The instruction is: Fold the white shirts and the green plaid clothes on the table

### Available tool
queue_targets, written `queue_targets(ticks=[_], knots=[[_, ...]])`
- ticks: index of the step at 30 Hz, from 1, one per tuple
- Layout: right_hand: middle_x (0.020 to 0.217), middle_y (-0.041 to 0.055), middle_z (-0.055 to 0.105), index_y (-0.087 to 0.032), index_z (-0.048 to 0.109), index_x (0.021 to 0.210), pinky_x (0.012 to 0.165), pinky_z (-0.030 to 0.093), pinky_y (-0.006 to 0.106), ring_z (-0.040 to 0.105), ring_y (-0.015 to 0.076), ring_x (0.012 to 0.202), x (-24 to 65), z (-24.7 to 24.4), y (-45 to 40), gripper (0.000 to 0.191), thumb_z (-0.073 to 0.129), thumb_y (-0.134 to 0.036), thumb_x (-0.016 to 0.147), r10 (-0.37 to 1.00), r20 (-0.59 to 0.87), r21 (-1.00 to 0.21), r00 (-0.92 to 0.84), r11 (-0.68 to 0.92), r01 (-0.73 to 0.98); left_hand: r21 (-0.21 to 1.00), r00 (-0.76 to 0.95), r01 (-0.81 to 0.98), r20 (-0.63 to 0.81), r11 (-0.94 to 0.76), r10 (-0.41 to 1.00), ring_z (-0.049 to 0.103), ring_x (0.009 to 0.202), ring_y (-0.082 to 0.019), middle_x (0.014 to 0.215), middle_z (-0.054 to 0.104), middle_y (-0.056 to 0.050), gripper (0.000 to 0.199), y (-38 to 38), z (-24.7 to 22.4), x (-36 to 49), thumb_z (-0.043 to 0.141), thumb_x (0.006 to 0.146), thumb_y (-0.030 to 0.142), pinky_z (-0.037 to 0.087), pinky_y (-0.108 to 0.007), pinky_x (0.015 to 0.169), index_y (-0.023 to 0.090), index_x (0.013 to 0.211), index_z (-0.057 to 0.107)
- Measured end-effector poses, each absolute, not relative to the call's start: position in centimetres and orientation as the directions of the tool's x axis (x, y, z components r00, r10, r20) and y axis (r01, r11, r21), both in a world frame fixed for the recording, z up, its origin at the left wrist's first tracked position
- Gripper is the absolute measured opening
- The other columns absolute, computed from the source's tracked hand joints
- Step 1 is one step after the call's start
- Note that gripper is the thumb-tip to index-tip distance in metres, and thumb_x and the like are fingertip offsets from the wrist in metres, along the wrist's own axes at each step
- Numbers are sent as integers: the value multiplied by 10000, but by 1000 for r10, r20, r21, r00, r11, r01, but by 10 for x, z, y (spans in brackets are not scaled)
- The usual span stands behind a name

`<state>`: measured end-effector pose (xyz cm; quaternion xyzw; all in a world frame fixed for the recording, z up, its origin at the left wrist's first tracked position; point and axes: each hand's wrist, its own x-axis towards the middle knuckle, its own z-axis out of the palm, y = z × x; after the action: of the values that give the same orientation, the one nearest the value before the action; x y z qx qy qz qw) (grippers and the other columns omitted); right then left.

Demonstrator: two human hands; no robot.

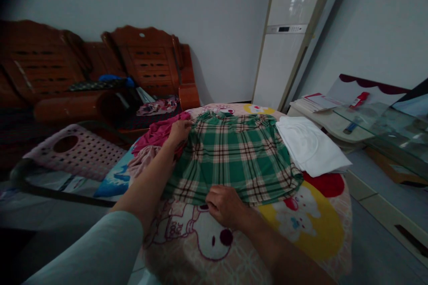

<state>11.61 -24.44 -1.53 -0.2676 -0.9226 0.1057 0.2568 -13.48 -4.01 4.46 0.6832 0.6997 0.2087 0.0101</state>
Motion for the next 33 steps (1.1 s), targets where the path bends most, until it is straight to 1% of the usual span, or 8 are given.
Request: queue_targets(ticks=[3, 6, 11, 15, 21, 25, 29, 33], knots=[[714, 17, 573, -178, 582, 704, 620, 323, 265, 493, 139, 675, 116, -19, -243, 141, 553, -81, 803, 560, 425, -339, -711, 827, 448, 296, -52, 954, 282, -35, 958, 665, 985, -227, 1033, 746, -88, 358, -75, 50, -138, 482, 815, 166, 474, -288, 910, 138, 1062, 739], [713, 15, 580, -179, 597, 711, 622, 329, 256, 498, 137, 675, 115, -20, -243, 137, 560, -71, 787, 580, 417, -333, -700, 814, 476, 211, -25, 977, 209, -20, 978, 674, 931, -242, 962, 747, -108, 308, -112, 54, -139, 500, 837, 241, 485, -295, 833, 145, 978, 756], [732, 15, 618, -180, 621, 717, 631, 351, 247, 539, 139, 693, 112, -19, -241, 114, 596, -78, 761, 621, 375, -323, -689, 784, 531, 7, -61, 998, 34, 60, 998, 663, 959, -304, 1004, 724, -152, 382, -163, 49, -146, 456, 892, 404, 482, -353, 811, 158, 963, 739], [753, 14, 635, -181, 625, 720, 636, 363, 237, 558, 137, 708, 112, -21, -238, 111, 596, -85, 767, 636, 371, -329, -677, 772, 545, -6, -128, 992, 8, 128, 992, 649, 994, -324, 1016, 719, -149, 368, -190, 36, -147, 516, 869, 453, 471, -362, 802, 171, 993, 718], [730, 15, 614, -180, 627, 710, 640, 364, 236, 546, 135, 695, 112, -20, -239, 133, 588, -65, 765, 619, 402, -318, -674, 785, 531, 97, -132, 987, 71, 125, 989, 661, 974, -299, 980, 721, -129, 301, -213, 17, -139, 516, 889, 399, 458, -336, 766, 182, 1029, 670], [718, 10, 601, -179, 627, 708, 628, 359, 238, 536, 133, 682, 114, -19, -241, 135, 593, -67, 774, 612, 418, -314, -671, 791, 525, 266, -199, 952, 163, 151, 966, 666, 934, -285, 942, 715, -118, 240, -214, 9, -140, 504, 891, 354, 449, -334, 748, 181, 975, 649], [732, 18, 596, -177, 638, 724, 630, 355, 248, 536, 140, 703, 117, -20, -242, 110, 620, -126, 821, 584, 431, -276, -688, 811, 515, 432, -245, 892, 219, 131, 944, 666, 876, -273, 911, 704, -127, 270, -215, 3, -143, 528, 859, 310, 444, -337, 736, 151, 1060, 613], [728, 29, 587, -173, 631, 714, 631, 349, 261, 523, 146, 701, 119, -20, -245, 146, 607, -154, 856, 523, 480, -203, -704, 847, 491, 458, -222, 886, 281, 73, 934, 652, 843, -254, 864, 693, -107, 230, -220, 6, -144, 519, 827, 240, 443, -329, 737, 155, 1017, 617]])
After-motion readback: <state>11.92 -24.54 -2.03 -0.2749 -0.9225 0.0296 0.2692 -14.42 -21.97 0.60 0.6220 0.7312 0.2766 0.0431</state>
